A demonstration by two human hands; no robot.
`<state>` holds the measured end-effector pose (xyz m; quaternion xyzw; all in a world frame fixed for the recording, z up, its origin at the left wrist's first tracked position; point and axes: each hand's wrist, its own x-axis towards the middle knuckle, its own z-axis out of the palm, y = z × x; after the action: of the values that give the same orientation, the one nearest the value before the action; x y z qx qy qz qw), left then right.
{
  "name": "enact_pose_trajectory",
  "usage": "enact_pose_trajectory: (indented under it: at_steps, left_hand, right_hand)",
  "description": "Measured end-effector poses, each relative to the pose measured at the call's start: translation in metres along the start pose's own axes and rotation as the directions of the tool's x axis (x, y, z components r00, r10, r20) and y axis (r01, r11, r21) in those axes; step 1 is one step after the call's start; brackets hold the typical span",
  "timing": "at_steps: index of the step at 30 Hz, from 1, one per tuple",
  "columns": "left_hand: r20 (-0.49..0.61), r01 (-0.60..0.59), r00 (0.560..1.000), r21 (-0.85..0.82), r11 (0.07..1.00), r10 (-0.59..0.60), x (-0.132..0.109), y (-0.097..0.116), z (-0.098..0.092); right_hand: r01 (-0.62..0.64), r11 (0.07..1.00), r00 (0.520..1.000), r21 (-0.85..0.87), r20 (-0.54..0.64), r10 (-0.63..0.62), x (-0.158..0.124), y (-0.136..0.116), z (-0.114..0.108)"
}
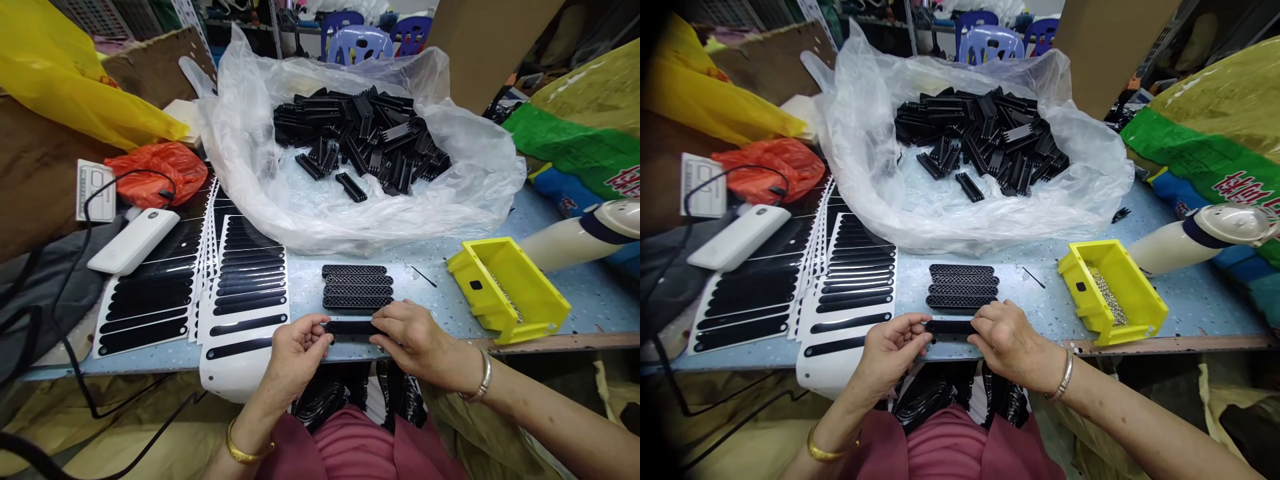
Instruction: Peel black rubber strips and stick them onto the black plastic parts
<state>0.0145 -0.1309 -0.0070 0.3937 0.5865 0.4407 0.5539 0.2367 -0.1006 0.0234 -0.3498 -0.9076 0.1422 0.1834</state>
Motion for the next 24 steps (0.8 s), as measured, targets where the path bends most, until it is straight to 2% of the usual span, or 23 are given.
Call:
enact_pose_trajectory:
  at_steps: [6, 24]
  left_hand:
    - [0.006, 0.029, 1.000, -0.004, 1.000, -0.029, 0.0003, 0.0013, -0.0008]
    - [0.033, -0.004, 0.999, 0.021, 1.000, 0.003, 0.0027, -0.0025, -0.0033]
  right_hand:
    - [0.002, 1.000, 1.000, -0.021, 0.016, -0.001, 0.0017, -0.0005, 0.0014]
    - [0.022, 0.997, 0.995, -0.074, 0.098, -0.015, 0.0038, 0.0020, 0.0003]
